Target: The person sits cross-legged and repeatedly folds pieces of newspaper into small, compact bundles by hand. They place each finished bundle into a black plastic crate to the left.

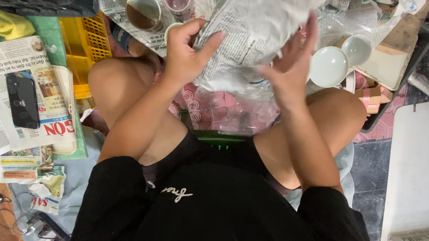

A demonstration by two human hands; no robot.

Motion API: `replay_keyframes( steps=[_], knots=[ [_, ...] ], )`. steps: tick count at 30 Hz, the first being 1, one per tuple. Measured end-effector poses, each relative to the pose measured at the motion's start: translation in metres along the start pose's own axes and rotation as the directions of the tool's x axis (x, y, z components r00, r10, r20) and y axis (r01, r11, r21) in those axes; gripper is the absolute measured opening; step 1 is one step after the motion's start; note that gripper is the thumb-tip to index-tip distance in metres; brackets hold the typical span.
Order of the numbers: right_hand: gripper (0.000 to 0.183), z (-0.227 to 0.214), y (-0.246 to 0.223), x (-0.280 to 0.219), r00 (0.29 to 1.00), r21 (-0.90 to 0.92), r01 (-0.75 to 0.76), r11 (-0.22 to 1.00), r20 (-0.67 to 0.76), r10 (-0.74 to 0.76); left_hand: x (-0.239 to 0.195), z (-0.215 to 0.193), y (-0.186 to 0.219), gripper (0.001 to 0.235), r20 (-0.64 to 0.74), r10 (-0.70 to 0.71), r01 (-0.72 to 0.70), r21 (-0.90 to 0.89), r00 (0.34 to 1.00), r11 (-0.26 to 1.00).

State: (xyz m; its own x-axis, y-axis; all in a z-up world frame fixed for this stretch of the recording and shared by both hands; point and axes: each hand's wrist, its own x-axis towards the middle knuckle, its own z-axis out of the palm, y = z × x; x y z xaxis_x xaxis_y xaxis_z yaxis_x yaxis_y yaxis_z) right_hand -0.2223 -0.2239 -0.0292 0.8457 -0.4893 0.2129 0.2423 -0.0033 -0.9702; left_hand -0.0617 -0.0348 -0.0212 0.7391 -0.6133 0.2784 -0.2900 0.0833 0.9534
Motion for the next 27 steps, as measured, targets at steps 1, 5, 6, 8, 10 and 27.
replay_keyframes(
  steps=[1,5,6,8,10,27],
  knots=[
    [0.119,0.006,0.004,-0.001,0.998,0.041,-0.05,0.998,0.028,0.049,-0.001,0.002,-0.001,0.02,-0.031,-0.001,0.0,-0.024,1.0,1.0],
    [0.095,0.012,0.013,-0.003,0.965,0.131,-0.262,0.956,0.039,0.26,-0.006,0.009,-0.005,0.019,0.011,-0.084,0.084,-0.216,0.996,0.973],
    [0.087,0.012,0.015,0.0,0.951,0.151,-0.308,0.939,0.013,0.31,-0.005,0.008,-0.006,0.019,0.018,-0.08,0.082,-0.239,0.997,0.968],
    [0.08,0.005,0.013,0.003,0.951,0.178,-0.308,0.934,0.026,0.309,-0.004,0.006,-0.006,0.021,0.031,-0.076,0.081,-0.266,0.997,0.96],
    [0.066,-0.004,0.013,0.006,0.942,0.205,-0.336,0.919,0.092,0.323,-0.003,0.003,-0.007,0.022,0.043,-0.075,0.084,-0.278,0.996,0.957],
    [0.009,-0.008,-0.008,0.012,0.998,-0.197,-0.031,0.98,0.041,0.04,0.002,-0.012,-0.007,0.015,0.181,-0.084,0.144,-0.351,0.98,0.925]
  ],
)
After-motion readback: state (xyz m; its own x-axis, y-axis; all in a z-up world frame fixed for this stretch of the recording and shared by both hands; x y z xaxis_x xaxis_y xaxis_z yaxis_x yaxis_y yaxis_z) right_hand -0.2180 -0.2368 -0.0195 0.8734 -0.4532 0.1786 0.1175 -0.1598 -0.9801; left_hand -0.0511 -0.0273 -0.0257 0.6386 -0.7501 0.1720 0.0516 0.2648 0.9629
